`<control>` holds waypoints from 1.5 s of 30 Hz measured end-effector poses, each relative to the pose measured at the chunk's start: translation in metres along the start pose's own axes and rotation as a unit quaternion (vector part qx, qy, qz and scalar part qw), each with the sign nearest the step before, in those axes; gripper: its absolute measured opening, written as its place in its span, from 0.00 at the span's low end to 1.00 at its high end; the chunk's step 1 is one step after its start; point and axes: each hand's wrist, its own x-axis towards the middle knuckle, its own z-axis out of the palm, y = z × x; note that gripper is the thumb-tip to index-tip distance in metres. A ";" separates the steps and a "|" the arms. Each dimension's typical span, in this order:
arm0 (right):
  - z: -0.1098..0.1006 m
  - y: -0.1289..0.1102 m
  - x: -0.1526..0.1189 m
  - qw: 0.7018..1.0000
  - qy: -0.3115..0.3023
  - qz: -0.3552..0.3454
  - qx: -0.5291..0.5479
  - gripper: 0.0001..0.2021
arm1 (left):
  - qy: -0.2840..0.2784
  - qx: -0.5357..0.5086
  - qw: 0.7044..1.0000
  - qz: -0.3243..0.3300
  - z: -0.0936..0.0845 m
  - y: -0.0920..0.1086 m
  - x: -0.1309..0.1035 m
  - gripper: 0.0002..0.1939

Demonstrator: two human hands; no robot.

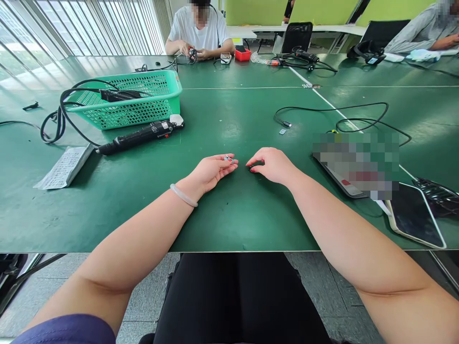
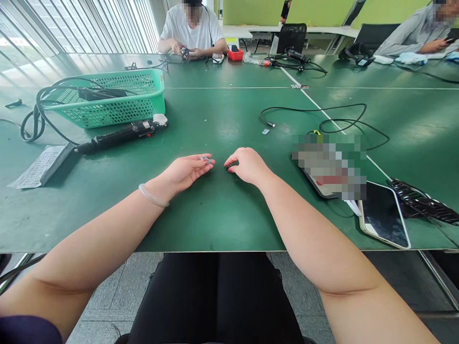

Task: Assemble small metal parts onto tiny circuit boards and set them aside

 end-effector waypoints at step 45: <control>0.010 -0.029 -0.015 0.962 0.200 -0.169 0.082 0.07 | -0.066 0.027 0.997 0.023 0.002 -0.004 -0.001 0.04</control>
